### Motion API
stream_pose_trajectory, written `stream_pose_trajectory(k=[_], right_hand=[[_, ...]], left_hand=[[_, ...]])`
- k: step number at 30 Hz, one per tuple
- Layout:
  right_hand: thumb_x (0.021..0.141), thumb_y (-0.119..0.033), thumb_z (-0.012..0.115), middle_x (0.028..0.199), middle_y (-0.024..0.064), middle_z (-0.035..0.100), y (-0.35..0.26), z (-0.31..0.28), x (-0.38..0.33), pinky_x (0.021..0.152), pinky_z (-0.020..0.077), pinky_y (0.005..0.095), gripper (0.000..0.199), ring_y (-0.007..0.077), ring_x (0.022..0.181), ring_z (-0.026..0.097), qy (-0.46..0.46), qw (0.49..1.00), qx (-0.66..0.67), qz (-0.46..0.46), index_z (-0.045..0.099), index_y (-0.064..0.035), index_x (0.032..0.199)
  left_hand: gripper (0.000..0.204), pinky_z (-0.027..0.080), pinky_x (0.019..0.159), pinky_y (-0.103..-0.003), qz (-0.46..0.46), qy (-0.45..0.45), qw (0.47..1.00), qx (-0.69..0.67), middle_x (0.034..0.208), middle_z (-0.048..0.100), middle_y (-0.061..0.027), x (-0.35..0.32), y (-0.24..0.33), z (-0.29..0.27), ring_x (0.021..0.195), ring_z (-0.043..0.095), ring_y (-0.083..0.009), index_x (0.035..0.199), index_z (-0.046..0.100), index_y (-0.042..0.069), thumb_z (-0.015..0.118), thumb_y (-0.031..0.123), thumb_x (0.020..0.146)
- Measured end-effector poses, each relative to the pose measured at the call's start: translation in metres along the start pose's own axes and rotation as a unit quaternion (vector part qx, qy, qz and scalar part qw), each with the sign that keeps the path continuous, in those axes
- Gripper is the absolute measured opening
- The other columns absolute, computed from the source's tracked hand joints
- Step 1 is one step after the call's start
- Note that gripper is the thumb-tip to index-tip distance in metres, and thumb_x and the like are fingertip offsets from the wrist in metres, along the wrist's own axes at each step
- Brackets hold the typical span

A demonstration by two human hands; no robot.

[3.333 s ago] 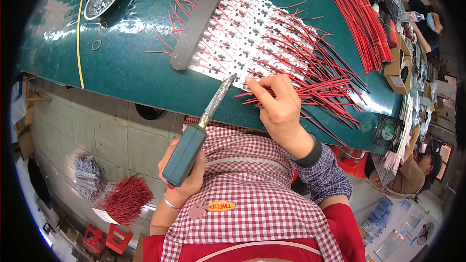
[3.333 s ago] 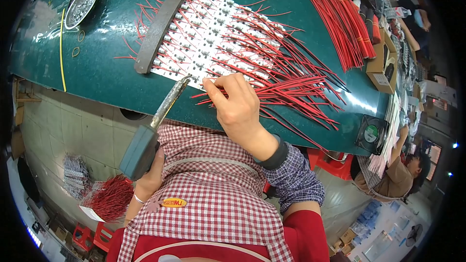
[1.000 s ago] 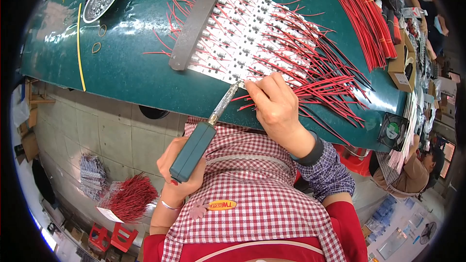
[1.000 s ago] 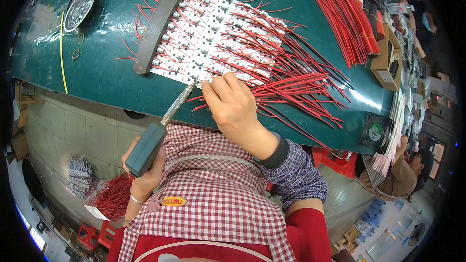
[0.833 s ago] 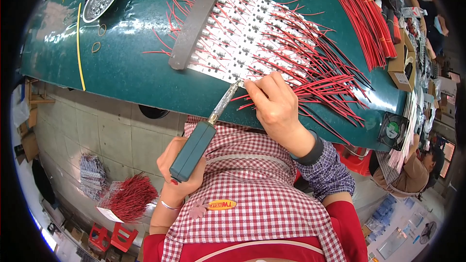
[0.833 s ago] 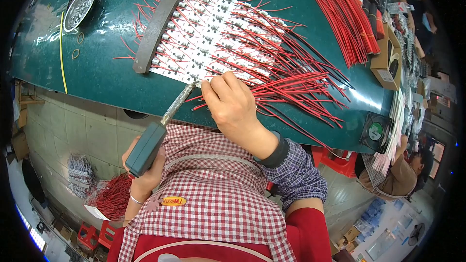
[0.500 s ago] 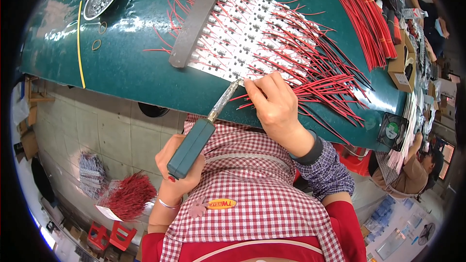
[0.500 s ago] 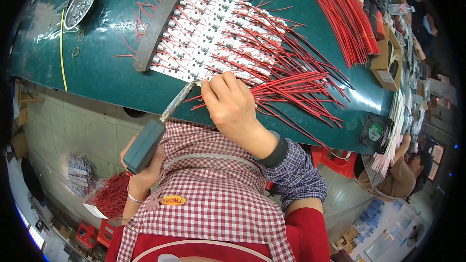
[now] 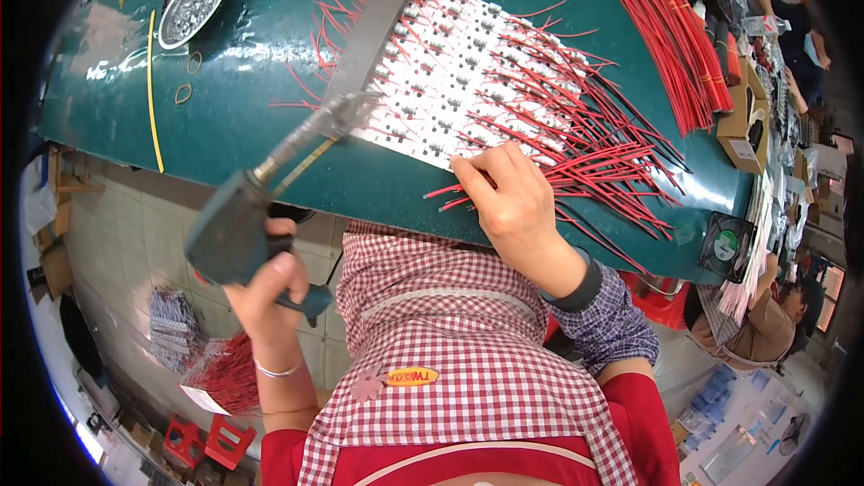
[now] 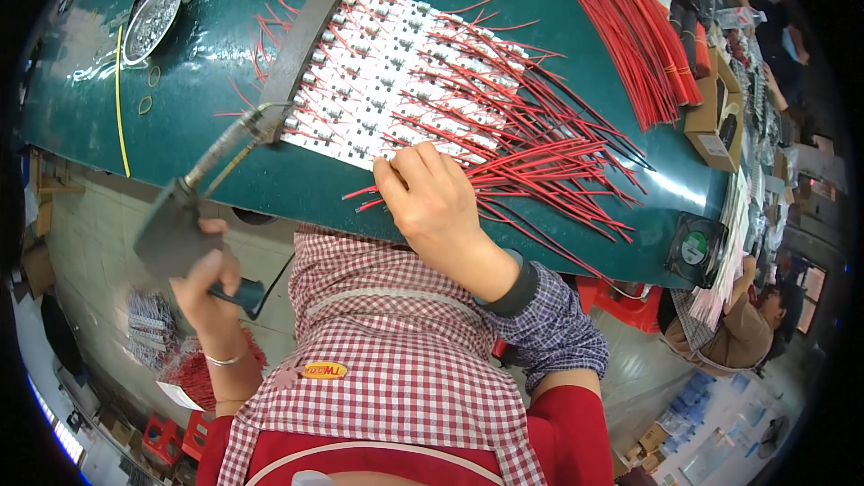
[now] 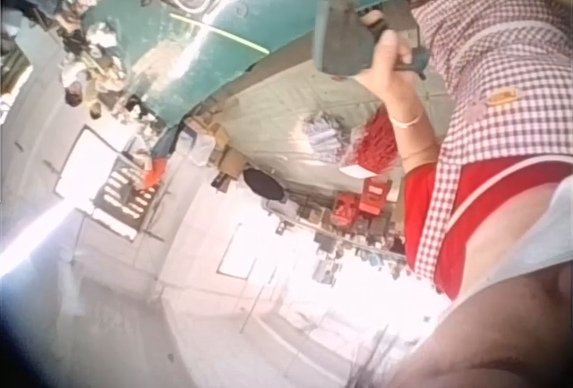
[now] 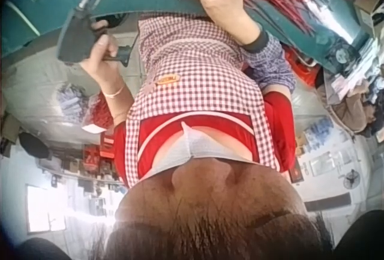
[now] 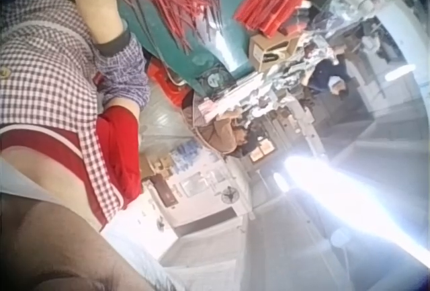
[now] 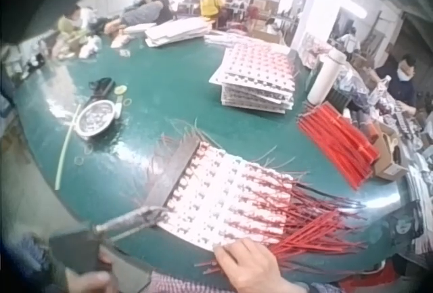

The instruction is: The person solders red wires onto LED boards using a soldering iron and solder wire.

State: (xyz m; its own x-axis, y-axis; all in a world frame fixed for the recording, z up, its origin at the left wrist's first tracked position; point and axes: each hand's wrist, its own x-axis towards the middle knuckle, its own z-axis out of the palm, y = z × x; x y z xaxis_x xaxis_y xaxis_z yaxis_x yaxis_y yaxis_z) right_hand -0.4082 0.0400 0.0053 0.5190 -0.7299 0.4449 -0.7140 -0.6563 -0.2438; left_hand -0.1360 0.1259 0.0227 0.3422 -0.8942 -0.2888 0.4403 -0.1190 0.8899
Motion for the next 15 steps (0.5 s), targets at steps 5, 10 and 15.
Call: stream_pose_trajectory(k=[5,10,15], right_hand=[[0.066,0.017,0.059,0.087,0.0125,0.066,0.030,-0.063,0.006,0.061,0.0514,0.0384,0.056,0.0289,0.071,0.064,-0.001,0.998,0.012,0.057,0.067,0.0008,0.119],[0.096,-0.006,0.063,0.095,0.0174,0.071,0.100,-0.135,0.065,0.065,0.0553,0.0383,0.020,0.0334,0.077,0.071,0.106,0.978,-0.164,0.071,0.065,-0.0051,0.116],[0.099,-0.027,0.061,0.087,0.0182,0.068,0.240,-0.117,0.063,0.063,0.0517,0.0480,0.023,0.0385,0.077,0.068,-0.017,0.922,-0.341,0.180,0.061,-0.0081,0.112]], left_hand=[[0.032,0.036,0.041,-0.023,-0.101,-0.065,0.990,-0.073,0.102,0.061,-0.0190,0.082,0.023,-0.031,0.052,0.046,-0.0099,0.111,0.056,-0.009,0.063,0.003,0.082],[0.028,0.036,0.041,-0.021,-0.120,-0.096,0.988,-0.028,0.101,0.060,-0.0174,0.129,0.033,-0.043,0.051,0.046,-0.0083,0.110,0.057,-0.008,0.062,0.005,0.086],[0.028,0.035,0.043,-0.023,-0.152,-0.148,0.976,0.051,0.092,0.067,-0.0175,0.149,0.039,-0.007,0.052,0.048,-0.0095,0.100,0.066,-0.012,0.068,0.013,0.089]])
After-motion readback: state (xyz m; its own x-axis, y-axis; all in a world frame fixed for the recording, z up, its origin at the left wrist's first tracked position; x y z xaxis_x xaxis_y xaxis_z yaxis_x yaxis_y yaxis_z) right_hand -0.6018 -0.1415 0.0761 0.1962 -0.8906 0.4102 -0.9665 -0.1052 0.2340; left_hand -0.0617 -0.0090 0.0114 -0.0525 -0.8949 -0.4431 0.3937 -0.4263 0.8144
